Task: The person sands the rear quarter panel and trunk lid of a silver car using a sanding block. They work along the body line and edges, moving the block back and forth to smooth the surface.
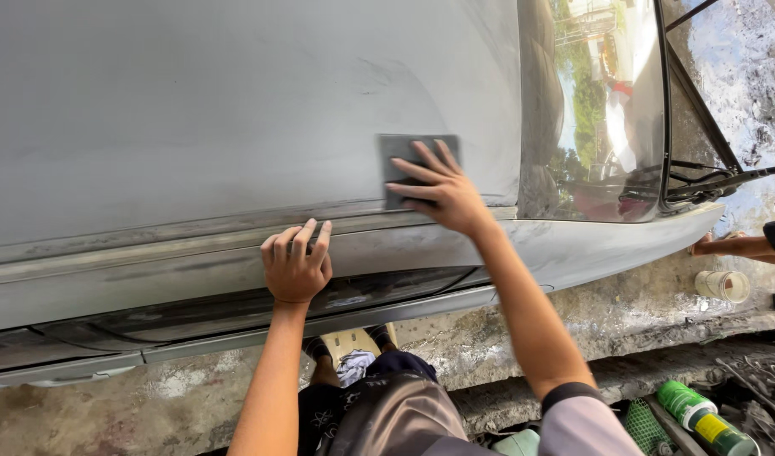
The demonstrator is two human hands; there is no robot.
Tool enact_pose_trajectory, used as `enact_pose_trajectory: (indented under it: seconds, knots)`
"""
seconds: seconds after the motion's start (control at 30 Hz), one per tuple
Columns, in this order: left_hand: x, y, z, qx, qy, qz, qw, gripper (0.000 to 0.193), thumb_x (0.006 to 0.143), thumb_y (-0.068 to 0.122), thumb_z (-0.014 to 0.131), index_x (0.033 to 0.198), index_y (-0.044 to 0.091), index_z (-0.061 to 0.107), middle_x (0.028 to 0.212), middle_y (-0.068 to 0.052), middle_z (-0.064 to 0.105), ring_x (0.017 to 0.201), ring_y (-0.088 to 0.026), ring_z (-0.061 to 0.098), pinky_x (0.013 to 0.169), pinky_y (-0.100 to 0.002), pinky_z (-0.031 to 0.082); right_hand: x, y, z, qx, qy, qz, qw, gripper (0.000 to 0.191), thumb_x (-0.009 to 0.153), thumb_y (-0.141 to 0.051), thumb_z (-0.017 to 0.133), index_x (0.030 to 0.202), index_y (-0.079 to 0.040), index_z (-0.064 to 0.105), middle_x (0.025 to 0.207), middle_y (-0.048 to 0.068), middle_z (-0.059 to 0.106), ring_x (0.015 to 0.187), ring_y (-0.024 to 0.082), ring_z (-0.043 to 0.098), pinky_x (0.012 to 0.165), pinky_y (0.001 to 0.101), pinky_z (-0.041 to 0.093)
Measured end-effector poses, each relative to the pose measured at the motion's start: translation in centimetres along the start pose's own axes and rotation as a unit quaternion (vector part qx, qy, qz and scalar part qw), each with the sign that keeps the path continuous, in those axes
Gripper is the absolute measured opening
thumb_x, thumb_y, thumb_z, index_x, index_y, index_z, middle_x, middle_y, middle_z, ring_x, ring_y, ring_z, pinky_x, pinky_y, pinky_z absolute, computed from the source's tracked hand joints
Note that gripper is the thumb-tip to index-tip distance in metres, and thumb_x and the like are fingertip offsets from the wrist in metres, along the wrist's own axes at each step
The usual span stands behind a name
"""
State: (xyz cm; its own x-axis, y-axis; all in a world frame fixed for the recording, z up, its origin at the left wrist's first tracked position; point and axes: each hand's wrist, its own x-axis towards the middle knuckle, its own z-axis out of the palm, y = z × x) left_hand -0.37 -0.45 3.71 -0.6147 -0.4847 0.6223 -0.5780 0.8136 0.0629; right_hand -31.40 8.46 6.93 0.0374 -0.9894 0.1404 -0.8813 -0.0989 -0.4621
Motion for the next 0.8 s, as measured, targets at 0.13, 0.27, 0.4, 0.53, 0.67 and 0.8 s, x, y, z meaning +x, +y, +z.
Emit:
enact_pose_trajectory:
  seconds: [0.13,0.27,0.4,0.53,0.67,0.8]
  knots:
    - [0.1,0.0,0.0,-0.005,0.004,-0.003,1.0,0.029,0.093,0.016,0.064,0.119,0.023,0.074,0.121,0.002,0.066,0.11,-0.019,0.06,0.096,-0.039,0.046,-0.6,0.7,-0.4,-0.01,0.036,0.042,0.998,0.043,0.087,-0.03,0.078,0.13,-0.035,0.072,0.158,-0.004,0.051,0.157,0.032,0.028,0.131,0.057,0.016]
    - [0.0,-0.1,0.1,-0.003,0.0,-0.005,1.0,0.029,0.092,0.015,0.063,0.118,0.023,0.075,0.121,0.002,0.066,0.11,-0.019,0.06,0.096,-0.039,0.046,-0.2,0.7,0.5,-0.033,0.023,-0.032,0.999,0.043,0.088,-0.028,0.078,0.13,-0.034,0.073,0.157,-0.001,0.051,0.155,0.033,0.029,0.129,0.057,0.016]
    - [0.0,-0.1,0.4,-0.002,0.005,-0.004,1.0,0.028,0.094,0.015,0.063,0.118,0.023,0.074,0.121,0.002,0.066,0.11,-0.018,0.06,0.096,-0.039,0.046,-0.4,0.7,0.0,-0.02,0.007,-0.005,1.0,0.044,0.088,-0.029,0.078,0.131,-0.034,0.072,0.157,-0.002,0.051,0.156,0.033,0.029,0.13,0.056,0.018]
    - [0.1,0.0,0.5,0.002,0.014,-0.005,1.0,0.027,0.094,0.014,0.063,0.117,0.024,0.075,0.12,0.004,0.066,0.109,-0.018,0.061,0.096,-0.038,0.046,-0.7,0.8,-0.4,-0.038,0.018,0.051,0.998,0.044,0.086,-0.03,0.077,0.13,-0.035,0.072,0.158,-0.002,0.05,0.156,0.034,0.027,0.13,0.0569,0.017]
    - [0.3,0.0,0.4,0.002,0.007,-0.009,1.0,0.029,0.093,0.014,0.062,0.116,0.023,0.075,0.12,0.003,0.066,0.108,-0.019,0.061,0.095,-0.039,0.046,-0.2,1.0,0.4,-0.044,0.017,-0.045,0.998,0.044,0.089,-0.026,0.076,0.132,-0.035,0.073,0.159,-0.002,0.05,0.156,0.034,0.028,0.13,0.0562,0.017]
    - [0.4,0.0,0.3,-0.002,0.0,-0.002,1.0,0.029,0.093,0.016,0.062,0.117,0.023,0.076,0.12,0.002,0.066,0.107,-0.02,0.06,0.095,-0.04,0.046,-0.7,1.5,0.2,-0.012,0.007,-0.005,1.0,0.042,0.091,-0.029,0.076,0.132,-0.035,0.071,0.159,-0.002,0.048,0.156,0.034,0.028,0.13,0.0578,0.015]
